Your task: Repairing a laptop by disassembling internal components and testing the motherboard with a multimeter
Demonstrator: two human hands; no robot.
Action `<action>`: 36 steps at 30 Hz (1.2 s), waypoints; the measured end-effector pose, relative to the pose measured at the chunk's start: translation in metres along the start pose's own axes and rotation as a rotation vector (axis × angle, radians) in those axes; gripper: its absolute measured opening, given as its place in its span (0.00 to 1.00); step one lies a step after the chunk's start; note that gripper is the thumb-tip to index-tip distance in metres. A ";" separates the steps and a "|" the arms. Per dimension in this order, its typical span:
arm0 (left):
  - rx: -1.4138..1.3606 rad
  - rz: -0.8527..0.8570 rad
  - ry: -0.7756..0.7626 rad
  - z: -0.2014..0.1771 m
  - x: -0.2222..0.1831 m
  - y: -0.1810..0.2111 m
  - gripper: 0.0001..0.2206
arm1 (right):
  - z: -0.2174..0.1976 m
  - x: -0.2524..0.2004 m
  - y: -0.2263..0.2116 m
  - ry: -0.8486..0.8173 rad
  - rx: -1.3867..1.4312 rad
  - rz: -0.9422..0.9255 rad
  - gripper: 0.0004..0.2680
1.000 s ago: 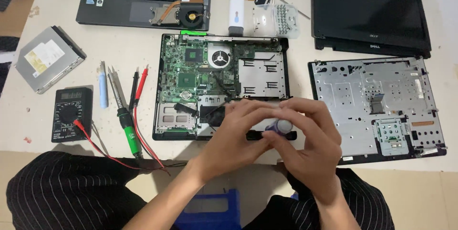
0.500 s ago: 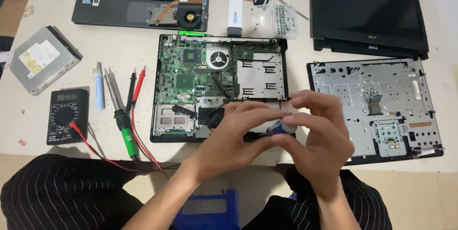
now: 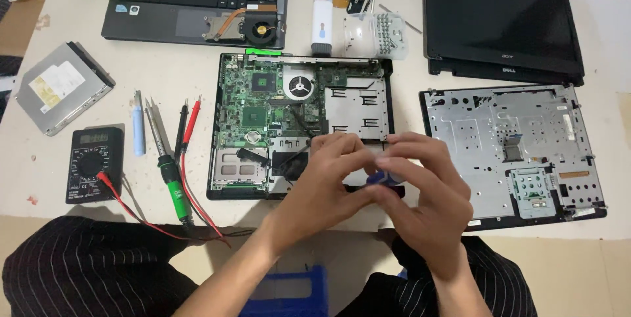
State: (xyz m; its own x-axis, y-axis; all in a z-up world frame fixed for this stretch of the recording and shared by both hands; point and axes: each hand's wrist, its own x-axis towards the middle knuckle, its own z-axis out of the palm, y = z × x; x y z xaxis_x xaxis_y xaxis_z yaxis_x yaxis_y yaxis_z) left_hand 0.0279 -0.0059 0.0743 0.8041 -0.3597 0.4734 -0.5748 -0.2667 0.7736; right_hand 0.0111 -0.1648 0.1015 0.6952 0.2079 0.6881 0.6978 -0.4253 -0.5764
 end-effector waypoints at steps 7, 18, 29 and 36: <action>0.134 -0.010 -0.051 -0.012 -0.034 -0.018 0.03 | -0.002 0.000 -0.011 0.067 0.091 0.205 0.09; 0.292 -0.196 -0.165 0.003 -0.064 -0.044 0.05 | 0.006 -0.003 -0.003 0.052 0.055 0.147 0.07; 0.327 -0.162 -0.146 -0.024 -0.060 -0.026 0.07 | 0.001 -0.004 0.000 0.056 0.007 0.228 0.10; 0.586 -0.286 -0.294 -0.095 -0.080 -0.060 0.18 | 0.006 -0.005 -0.002 0.002 0.059 0.450 0.11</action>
State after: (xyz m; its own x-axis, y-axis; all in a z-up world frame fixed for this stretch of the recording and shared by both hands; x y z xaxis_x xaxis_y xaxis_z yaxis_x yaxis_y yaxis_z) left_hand 0.0128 0.1242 0.0298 0.9087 -0.4080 0.0883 -0.4008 -0.7934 0.4581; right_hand 0.0074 -0.1597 0.0968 0.9314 0.0121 0.3638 0.3346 -0.4222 -0.8425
